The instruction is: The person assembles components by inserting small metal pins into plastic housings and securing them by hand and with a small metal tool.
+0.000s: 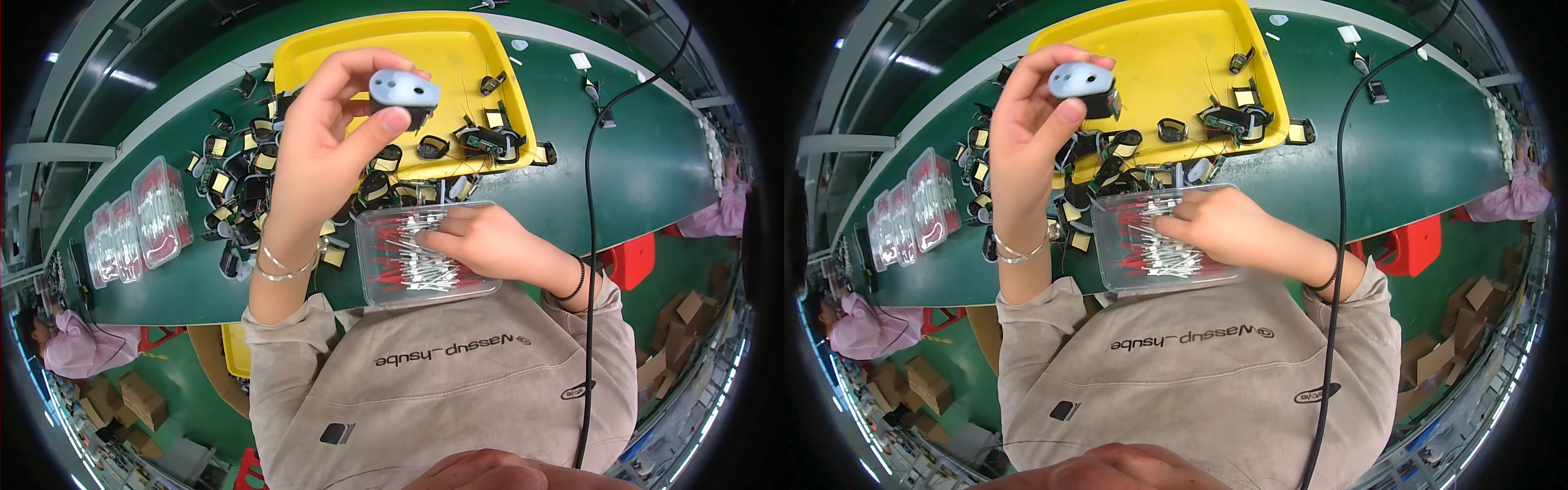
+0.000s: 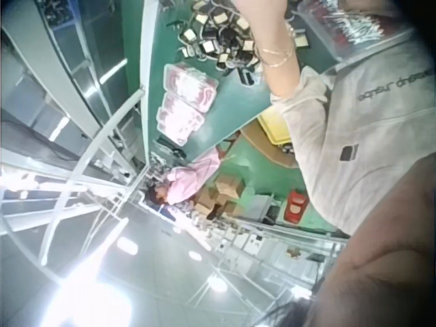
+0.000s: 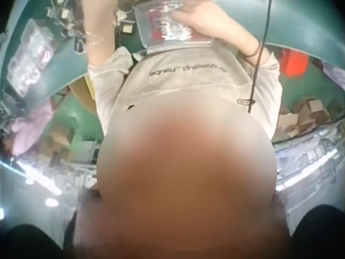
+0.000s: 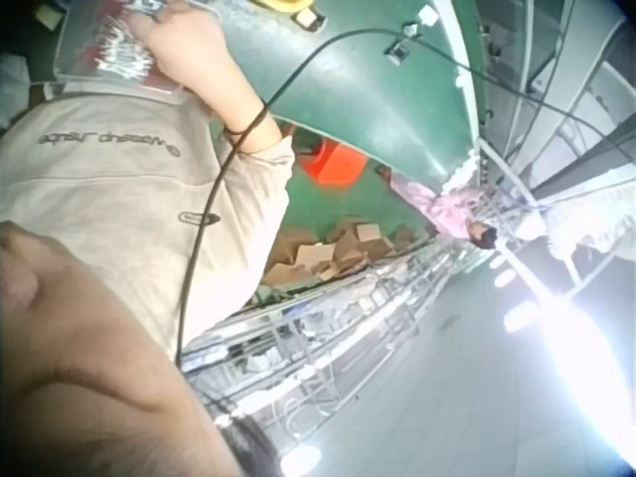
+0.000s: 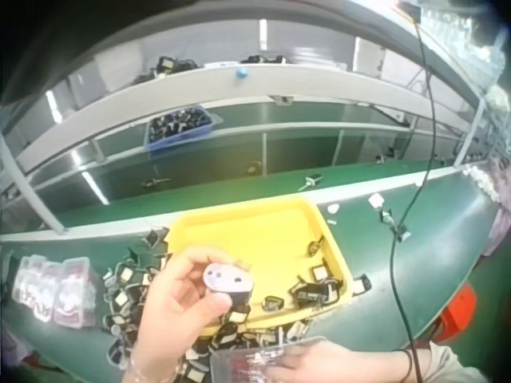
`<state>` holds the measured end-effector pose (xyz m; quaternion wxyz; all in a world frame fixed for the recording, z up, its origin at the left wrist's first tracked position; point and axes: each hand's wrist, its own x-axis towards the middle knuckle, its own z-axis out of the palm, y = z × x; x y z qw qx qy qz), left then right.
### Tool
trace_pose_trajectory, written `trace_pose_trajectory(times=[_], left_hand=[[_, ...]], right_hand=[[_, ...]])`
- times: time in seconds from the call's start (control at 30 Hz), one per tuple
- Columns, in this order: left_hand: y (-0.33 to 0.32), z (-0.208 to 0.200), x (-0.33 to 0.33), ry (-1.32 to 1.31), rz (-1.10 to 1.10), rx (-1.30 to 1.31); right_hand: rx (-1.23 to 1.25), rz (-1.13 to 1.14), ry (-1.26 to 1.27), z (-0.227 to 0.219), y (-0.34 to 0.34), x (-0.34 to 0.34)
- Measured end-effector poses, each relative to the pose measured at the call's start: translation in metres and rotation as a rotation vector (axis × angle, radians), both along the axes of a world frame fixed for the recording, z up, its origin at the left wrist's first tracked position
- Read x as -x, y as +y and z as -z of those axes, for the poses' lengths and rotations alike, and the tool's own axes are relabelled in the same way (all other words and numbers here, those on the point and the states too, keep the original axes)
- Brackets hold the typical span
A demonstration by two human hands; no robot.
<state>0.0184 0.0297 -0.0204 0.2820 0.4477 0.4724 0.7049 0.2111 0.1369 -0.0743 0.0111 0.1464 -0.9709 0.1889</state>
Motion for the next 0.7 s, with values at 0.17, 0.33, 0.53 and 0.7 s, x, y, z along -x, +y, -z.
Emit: trace_pose_trajectory(times=[0.17,0.33,0.53,0.7], left_hand=[[-0.023,-0.024,-0.008,0.058,0.035,-0.035],[-0.056,-0.041,-0.008,0.309,-0.064,0.137],[-0.039,-0.04,-0.007,0.918,-0.063,0.327],[-0.03,-0.036,-0.002,0.764,0.126,0.372]], right_hand=[[0.587,0.168,0.05,-0.042,0.019,0.012],[0.534,0.323,0.344,-0.07,0.027,0.034],[0.123,0.228,0.6,-0.083,0.03,0.054],[0.271,0.197,0.586,-0.082,0.035,0.052]])
